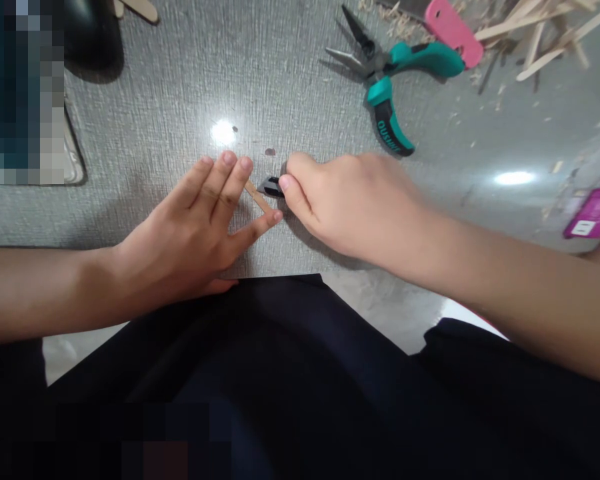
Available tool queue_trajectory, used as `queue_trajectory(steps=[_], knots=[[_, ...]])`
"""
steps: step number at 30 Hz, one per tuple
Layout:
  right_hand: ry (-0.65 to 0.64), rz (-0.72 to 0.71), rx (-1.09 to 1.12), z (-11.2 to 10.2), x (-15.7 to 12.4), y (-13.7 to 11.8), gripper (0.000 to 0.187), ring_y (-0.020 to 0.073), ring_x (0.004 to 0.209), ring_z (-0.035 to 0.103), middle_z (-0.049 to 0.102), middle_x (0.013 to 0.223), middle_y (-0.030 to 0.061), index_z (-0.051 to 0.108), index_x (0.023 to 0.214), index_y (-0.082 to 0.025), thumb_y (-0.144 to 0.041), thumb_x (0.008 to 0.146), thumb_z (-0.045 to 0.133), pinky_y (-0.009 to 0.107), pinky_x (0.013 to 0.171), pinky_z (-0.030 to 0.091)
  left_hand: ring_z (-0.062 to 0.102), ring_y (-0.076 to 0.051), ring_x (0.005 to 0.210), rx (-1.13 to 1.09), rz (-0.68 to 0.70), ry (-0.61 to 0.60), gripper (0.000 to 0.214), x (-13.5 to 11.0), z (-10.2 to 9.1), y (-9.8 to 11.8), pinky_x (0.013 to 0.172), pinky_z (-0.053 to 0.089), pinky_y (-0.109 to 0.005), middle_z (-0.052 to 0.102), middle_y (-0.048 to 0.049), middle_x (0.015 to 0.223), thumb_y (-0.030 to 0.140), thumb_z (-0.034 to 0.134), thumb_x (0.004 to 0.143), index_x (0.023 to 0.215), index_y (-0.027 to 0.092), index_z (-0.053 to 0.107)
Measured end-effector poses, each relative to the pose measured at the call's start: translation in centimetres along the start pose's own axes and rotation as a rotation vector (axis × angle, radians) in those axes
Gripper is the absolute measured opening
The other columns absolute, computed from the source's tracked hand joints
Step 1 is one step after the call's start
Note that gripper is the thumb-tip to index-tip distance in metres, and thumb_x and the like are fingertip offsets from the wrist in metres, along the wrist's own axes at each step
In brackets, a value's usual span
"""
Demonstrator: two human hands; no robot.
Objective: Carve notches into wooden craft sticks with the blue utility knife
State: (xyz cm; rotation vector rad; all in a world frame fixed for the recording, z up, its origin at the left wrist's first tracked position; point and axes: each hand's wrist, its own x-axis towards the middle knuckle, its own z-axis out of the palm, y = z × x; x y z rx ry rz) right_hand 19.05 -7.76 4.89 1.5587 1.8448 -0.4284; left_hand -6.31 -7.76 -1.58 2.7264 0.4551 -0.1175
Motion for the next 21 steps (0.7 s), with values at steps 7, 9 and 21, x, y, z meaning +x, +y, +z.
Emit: queue_trajectory(steps=[7, 9, 21], knots=[[-0.104, 0.040, -0.024, -0.5, -0.6, -0.3, 0.049, 0.0353, 0.080, 0.074, 0.078, 0.089, 0.0141, 0.071, 0.146, -0.016, -0.051, 0.119, 0.049, 0.039, 0.071, 0.023, 0.007, -0.066, 0.189, -0.020, 0.003, 0.020, 0.116, -0.1, 0.6, -0.1, 0.152, 0.026, -0.088, 0.010, -0.0243, 0.210, 0.068, 0.070, 0.110, 0.200, 0.015, 0.021], [-0.050, -0.004, 0.100, 0.2, -0.6, 0.5, 0.050, 0.0350, 0.078, 0.073, 0.076, 0.086, 0.0111, 0.071, 0.146, -0.019, -0.055, 0.116, 0.054, 0.039, 0.072, 0.029, 0.005, -0.066, 0.189, -0.027, 0.007, 0.026, 0.117, -0.2, 0.8, -0.2, 0.153, 0.023, -0.087, 0.008, -0.0242, 0.210, 0.069, 0.069, 0.111, 0.200, 0.015, 0.017], [0.054, -0.195, 0.527, 0.5, -0.5, 0.2, 0.039, 0.0314, 0.083, 0.076, 0.083, 0.091, 0.0074, 0.079, 0.131, -0.024, -0.038, 0.116, 0.046, 0.042, 0.080, 0.045, 0.014, -0.065, 0.190, -0.084, -0.008, 0.038, 0.106, -0.1, -0.1, 0.0, 0.152, 0.030, -0.088, 0.022, -0.0226, 0.208, 0.057, 0.073, 0.108, 0.197, 0.015, 0.032]])
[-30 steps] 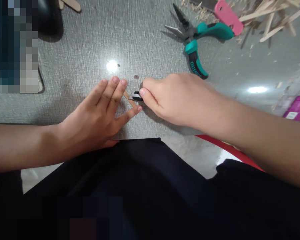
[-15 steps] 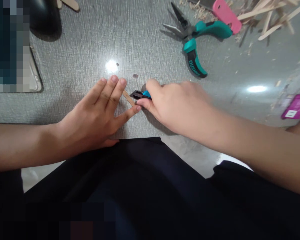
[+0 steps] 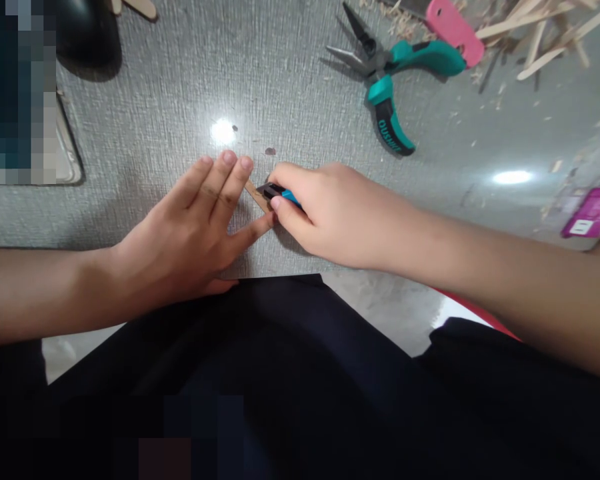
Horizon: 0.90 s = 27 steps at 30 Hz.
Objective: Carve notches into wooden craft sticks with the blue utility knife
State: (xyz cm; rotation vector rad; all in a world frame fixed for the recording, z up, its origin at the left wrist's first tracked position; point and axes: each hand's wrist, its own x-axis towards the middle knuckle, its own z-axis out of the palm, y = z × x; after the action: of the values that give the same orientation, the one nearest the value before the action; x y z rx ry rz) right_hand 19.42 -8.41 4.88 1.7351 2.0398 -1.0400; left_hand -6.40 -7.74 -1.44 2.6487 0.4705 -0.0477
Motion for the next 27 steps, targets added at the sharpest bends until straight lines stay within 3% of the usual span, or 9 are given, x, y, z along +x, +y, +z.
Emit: queue_trajectory(steps=[7, 17, 23, 27], knots=[[-0.044, 0.009, -0.062, -0.2, 0.8, 0.3, 0.034, 0.0303, 0.074, 0.071, 0.078, 0.083, 0.0050, 0.079, 0.128, -0.027, -0.037, 0.118, 0.047, 0.040, 0.075, 0.042, 0.015, -0.064, 0.191, -0.010, -0.001, 0.003, 0.112, 0.0, -0.1, 0.0, 0.153, 0.030, -0.086, 0.020, -0.0259, 0.208, 0.055, 0.077, 0.104, 0.197, 0.011, 0.031], [-0.052, 0.019, -0.066, -0.2, 0.8, 0.1, 0.035, 0.0300, 0.073, 0.069, 0.075, 0.079, 0.0044, 0.079, 0.126, -0.028, -0.039, 0.117, 0.047, 0.039, 0.073, 0.041, 0.012, -0.064, 0.190, -0.006, -0.001, -0.035, 0.107, 0.2, -0.3, 0.0, 0.152, 0.028, -0.087, 0.022, -0.0222, 0.208, 0.058, 0.072, 0.106, 0.196, 0.014, 0.033], [-0.044, -0.012, -0.126, -0.5, 0.9, -0.2, 0.035, 0.0231, 0.059, 0.050, 0.066, 0.074, 0.0028, 0.072, 0.116, -0.025, -0.041, 0.118, 0.042, 0.039, 0.068, 0.034, 0.013, -0.065, 0.190, -0.015, 0.003, -0.024, 0.108, 0.2, -0.3, -0.1, 0.152, 0.028, -0.088, 0.021, -0.0237, 0.208, 0.056, 0.073, 0.106, 0.196, 0.013, 0.032], [-0.087, 0.010, -0.191, -1.1, 1.3, -0.7, 0.038, 0.0247, 0.063, 0.053, 0.068, 0.078, 0.0063, 0.074, 0.115, -0.023, -0.040, 0.118, 0.041, 0.041, 0.070, 0.035, 0.012, -0.065, 0.190, -0.021, 0.003, -0.016, 0.106, 0.1, -0.2, 0.0, 0.151, 0.028, -0.090, 0.022, -0.0221, 0.208, 0.058, 0.070, 0.108, 0.197, 0.015, 0.032]])
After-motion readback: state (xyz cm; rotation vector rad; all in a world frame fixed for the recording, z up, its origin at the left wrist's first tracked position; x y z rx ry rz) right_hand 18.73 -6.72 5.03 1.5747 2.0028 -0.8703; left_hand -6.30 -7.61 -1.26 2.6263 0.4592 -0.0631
